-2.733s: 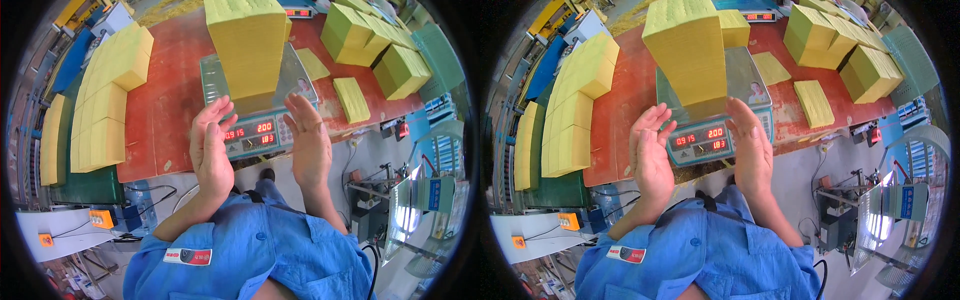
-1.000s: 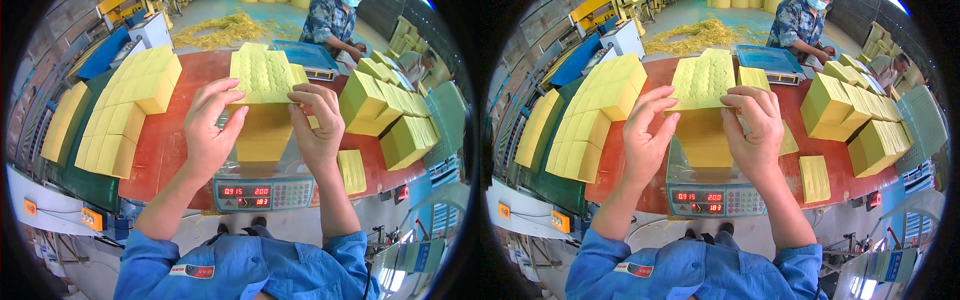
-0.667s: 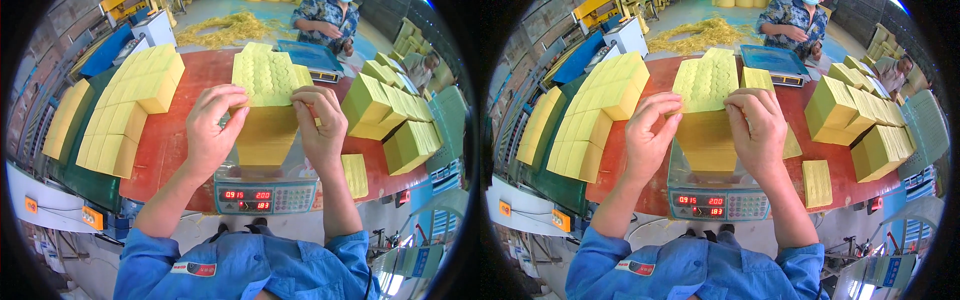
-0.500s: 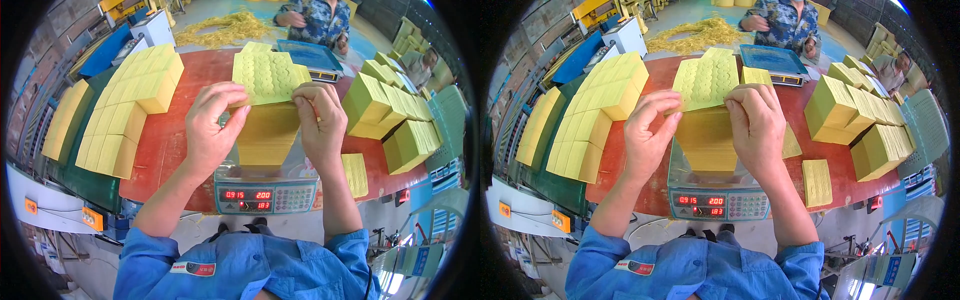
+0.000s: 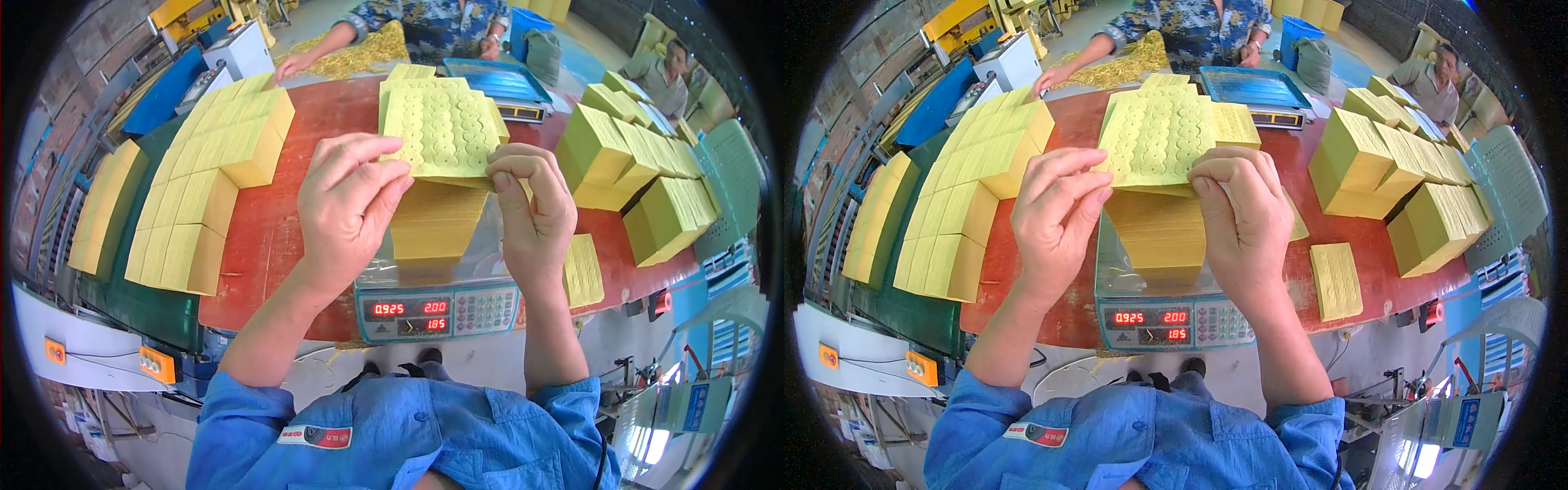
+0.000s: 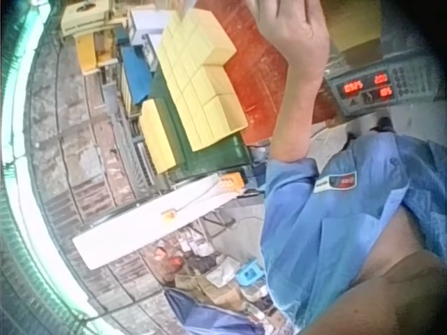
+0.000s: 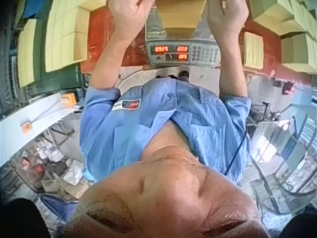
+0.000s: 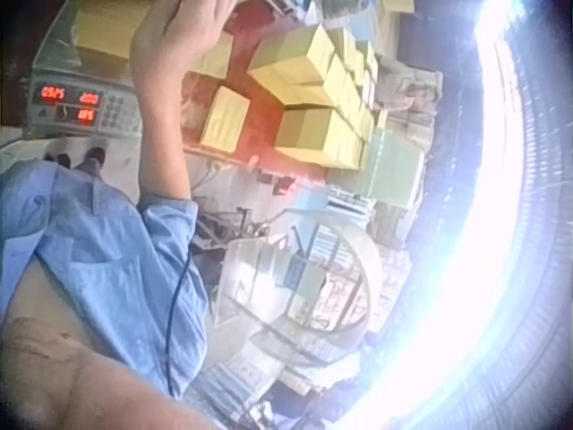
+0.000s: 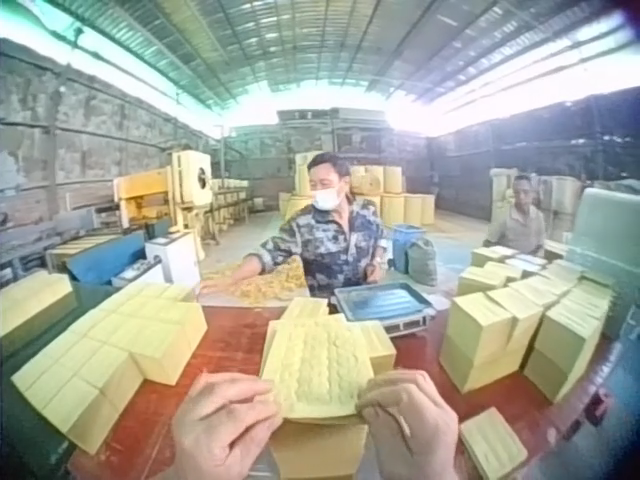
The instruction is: Weigh stacks of paper on a scale and stack them on a conveyor and work surface.
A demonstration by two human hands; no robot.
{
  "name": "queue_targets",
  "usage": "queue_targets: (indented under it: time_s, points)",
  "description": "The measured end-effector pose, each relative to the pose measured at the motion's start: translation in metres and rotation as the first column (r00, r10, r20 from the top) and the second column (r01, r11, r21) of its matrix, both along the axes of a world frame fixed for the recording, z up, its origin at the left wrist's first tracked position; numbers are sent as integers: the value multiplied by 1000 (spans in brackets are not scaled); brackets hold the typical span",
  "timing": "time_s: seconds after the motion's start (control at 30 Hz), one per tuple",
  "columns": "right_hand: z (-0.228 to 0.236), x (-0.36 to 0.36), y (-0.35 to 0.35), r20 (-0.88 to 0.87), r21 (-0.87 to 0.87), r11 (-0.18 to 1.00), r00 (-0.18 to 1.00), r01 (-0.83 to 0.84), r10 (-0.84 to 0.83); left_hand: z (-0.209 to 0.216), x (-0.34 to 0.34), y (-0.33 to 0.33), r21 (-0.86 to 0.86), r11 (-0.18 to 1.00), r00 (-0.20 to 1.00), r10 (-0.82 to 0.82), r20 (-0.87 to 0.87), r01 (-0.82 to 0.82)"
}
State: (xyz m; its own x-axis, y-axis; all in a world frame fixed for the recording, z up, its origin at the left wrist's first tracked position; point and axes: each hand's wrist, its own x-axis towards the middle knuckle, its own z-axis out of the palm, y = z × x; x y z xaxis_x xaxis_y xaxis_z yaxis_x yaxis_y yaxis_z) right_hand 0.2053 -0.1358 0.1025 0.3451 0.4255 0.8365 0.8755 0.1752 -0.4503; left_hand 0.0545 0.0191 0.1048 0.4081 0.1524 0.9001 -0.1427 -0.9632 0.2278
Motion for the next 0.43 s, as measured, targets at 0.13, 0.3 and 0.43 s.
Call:
queue_targets:
  time_s: [0.13,0.3,0.43]
  points:
    - [-8,-11,-18,-346,127,992,937,-7,51,-4,-16,-16,149,988,999,40,25,-43]
    - [-6,-40,-36,-799,109,967,558,-232,224,-26,-39,-41,-53,995,996,-85,16,86]
    - [-21,-65,-39,-801,53,968,568,-243,187,-47,-56,-53,-657,651,919,-346,188,380]
